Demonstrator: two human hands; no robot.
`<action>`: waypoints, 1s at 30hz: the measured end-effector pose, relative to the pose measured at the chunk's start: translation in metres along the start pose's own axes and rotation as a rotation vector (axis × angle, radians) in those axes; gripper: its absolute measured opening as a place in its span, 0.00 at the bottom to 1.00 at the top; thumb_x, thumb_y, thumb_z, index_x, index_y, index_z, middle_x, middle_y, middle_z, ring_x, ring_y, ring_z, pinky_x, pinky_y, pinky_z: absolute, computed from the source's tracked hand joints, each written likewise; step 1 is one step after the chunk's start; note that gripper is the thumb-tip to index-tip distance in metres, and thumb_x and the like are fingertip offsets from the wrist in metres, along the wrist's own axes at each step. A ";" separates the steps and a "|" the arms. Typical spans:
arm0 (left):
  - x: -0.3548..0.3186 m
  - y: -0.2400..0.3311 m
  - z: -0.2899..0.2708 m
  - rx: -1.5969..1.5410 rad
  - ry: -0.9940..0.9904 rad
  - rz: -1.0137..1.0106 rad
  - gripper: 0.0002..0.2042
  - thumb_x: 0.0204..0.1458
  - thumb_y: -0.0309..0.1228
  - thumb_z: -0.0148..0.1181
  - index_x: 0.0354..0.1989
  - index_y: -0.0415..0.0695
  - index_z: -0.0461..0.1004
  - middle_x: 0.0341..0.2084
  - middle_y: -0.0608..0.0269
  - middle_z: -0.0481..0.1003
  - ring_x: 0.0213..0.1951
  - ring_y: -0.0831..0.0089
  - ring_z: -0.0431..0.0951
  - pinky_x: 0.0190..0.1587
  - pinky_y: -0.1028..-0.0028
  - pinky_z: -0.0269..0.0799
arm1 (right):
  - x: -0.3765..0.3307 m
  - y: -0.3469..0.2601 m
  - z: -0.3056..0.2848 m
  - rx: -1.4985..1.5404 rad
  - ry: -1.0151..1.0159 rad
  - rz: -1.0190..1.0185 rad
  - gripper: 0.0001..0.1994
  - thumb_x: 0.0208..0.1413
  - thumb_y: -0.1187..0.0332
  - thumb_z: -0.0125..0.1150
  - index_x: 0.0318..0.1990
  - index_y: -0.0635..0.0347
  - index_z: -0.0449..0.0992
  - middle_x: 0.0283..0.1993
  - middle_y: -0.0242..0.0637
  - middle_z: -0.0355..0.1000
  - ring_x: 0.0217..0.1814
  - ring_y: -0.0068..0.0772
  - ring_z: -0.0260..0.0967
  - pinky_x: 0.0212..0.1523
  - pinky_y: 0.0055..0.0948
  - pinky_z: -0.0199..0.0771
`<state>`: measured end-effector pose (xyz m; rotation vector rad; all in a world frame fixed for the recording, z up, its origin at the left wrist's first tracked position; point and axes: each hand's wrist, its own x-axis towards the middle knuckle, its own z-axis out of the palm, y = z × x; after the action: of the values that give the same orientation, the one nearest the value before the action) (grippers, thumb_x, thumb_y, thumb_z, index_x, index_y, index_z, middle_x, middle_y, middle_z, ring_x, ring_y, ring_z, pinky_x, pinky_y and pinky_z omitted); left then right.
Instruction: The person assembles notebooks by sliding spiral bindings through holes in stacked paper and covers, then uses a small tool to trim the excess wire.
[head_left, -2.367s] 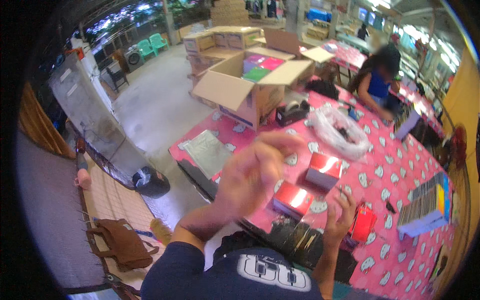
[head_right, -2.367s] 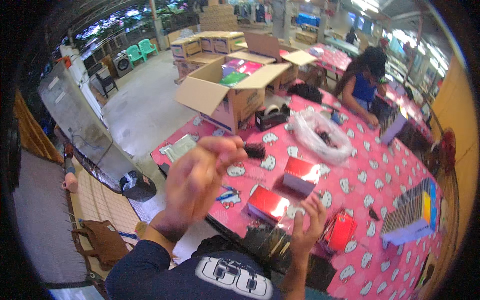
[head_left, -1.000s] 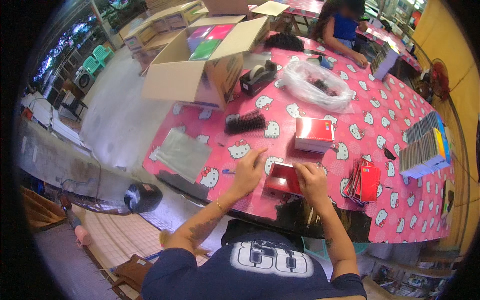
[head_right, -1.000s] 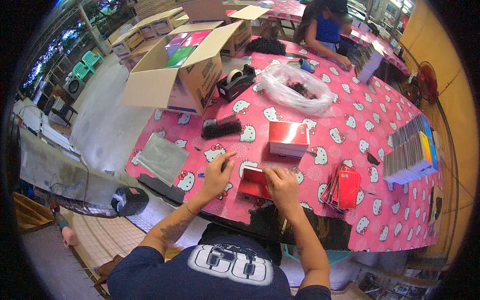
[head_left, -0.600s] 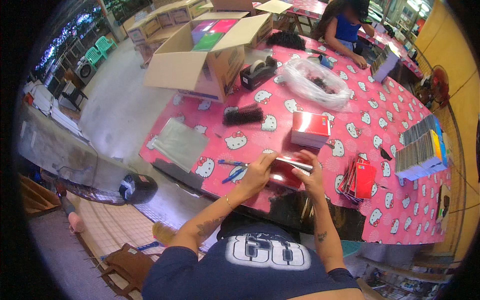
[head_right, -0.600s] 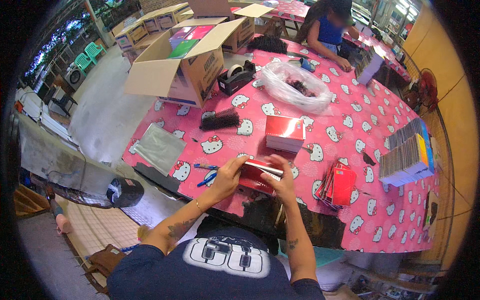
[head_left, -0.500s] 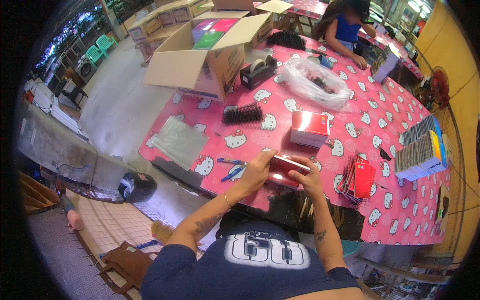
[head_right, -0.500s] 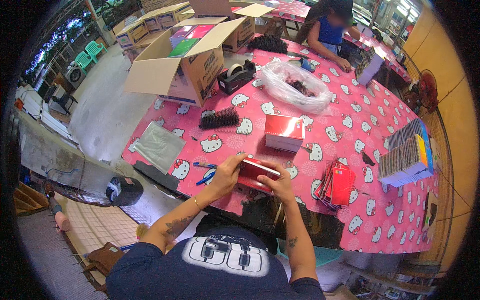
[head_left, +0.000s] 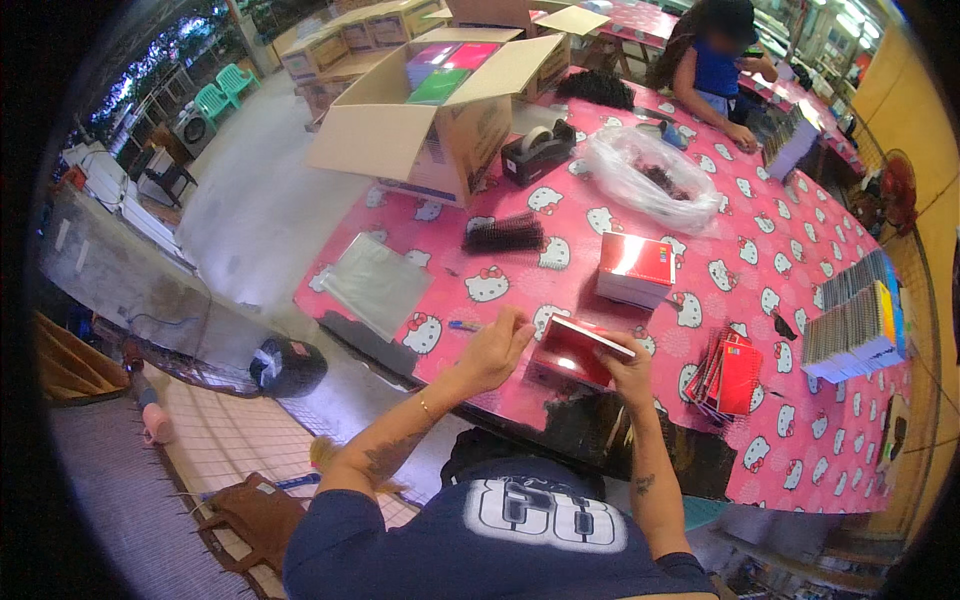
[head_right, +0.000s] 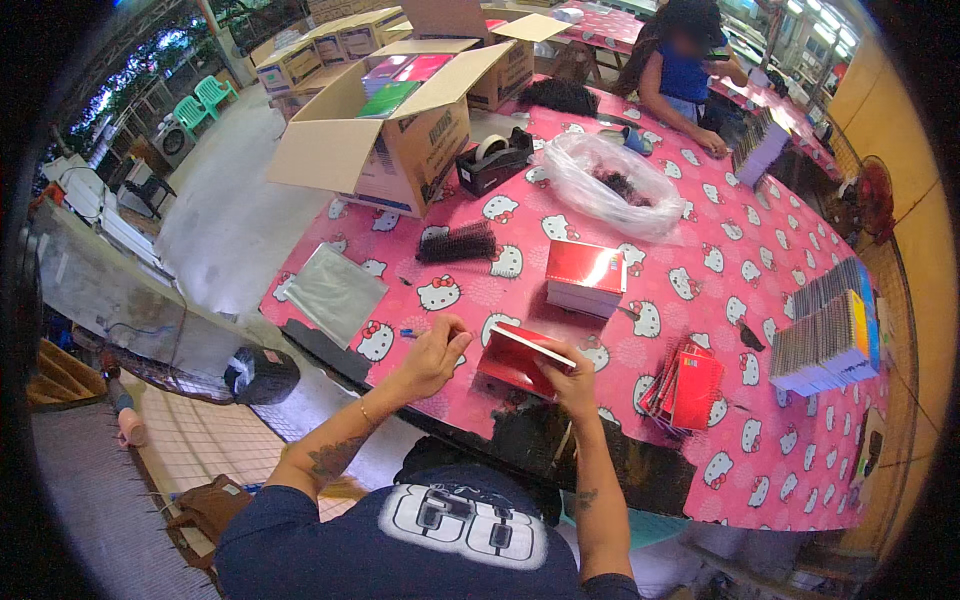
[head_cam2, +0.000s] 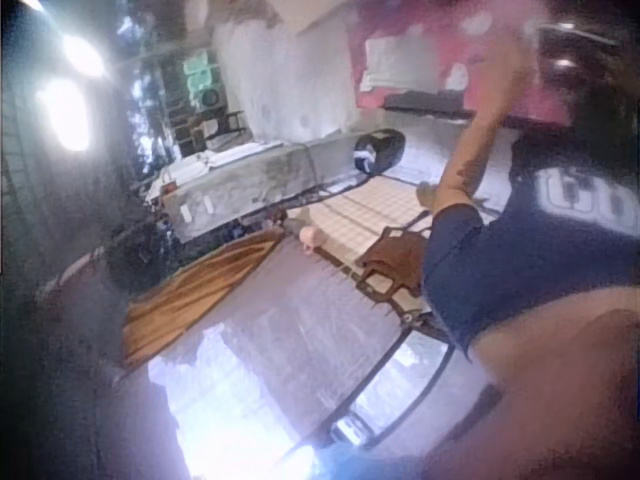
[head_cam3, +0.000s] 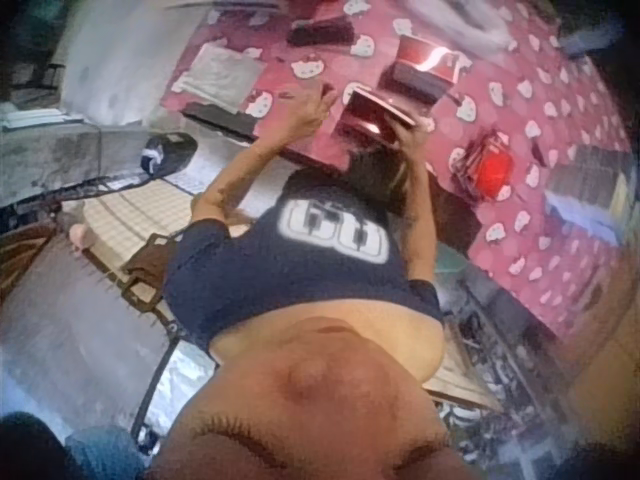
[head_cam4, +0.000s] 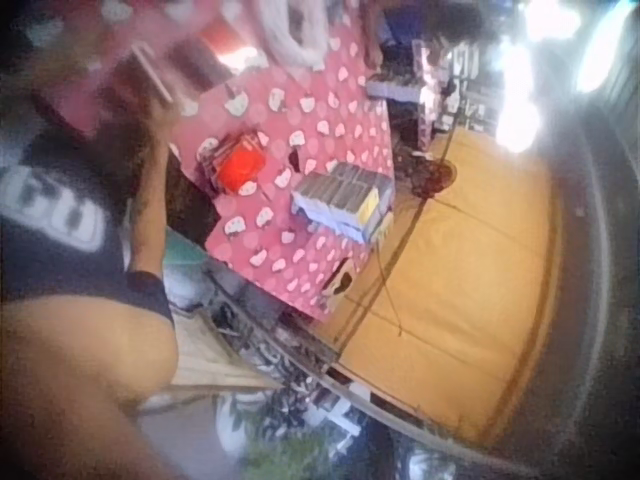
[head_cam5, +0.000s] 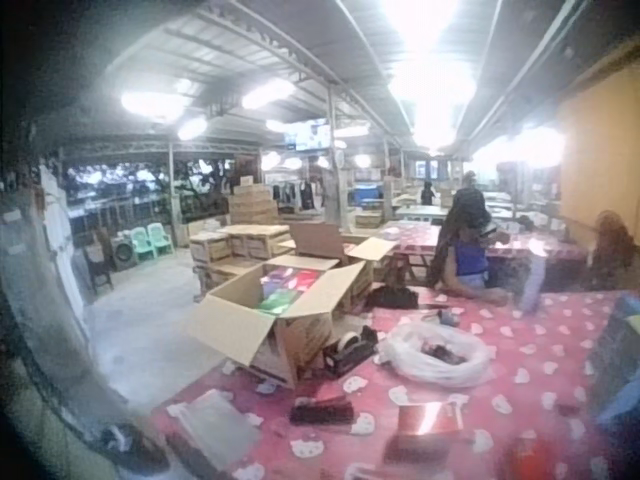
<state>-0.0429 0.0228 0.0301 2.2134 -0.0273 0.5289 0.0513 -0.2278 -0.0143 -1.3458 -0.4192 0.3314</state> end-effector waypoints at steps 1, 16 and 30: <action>0.001 0.006 0.000 -0.025 -0.030 -0.037 0.12 0.62 0.34 0.54 0.49 0.40 0.71 0.27 0.51 0.74 0.32 0.54 0.76 0.36 0.58 0.70 | 0.001 0.000 -0.001 0.006 0.004 -0.005 0.14 0.55 0.82 0.65 0.49 0.63 0.80 0.46 0.31 0.78 0.47 0.20 0.73 0.51 0.23 0.72; 0.032 0.000 0.004 0.028 -0.036 0.095 0.08 0.57 0.32 0.62 0.41 0.42 0.78 0.30 0.57 0.74 0.30 0.61 0.75 0.34 0.65 0.70 | 0.001 0.002 -0.006 -0.065 -0.002 0.010 0.11 0.55 0.81 0.65 0.46 0.62 0.79 0.44 0.29 0.77 0.46 0.19 0.72 0.50 0.22 0.72; 0.063 0.002 -0.001 0.100 -0.364 0.339 0.15 0.58 0.37 0.61 0.51 0.45 0.75 0.38 0.53 0.74 0.36 0.51 0.76 0.37 0.59 0.72 | 0.004 -0.001 -0.004 -0.051 -0.017 0.013 0.14 0.55 0.81 0.65 0.49 0.62 0.79 0.44 0.29 0.78 0.46 0.19 0.73 0.49 0.23 0.73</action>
<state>0.0137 0.0323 0.0567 2.3900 -0.5859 0.3044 0.0568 -0.2299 -0.0133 -1.3963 -0.4356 0.3451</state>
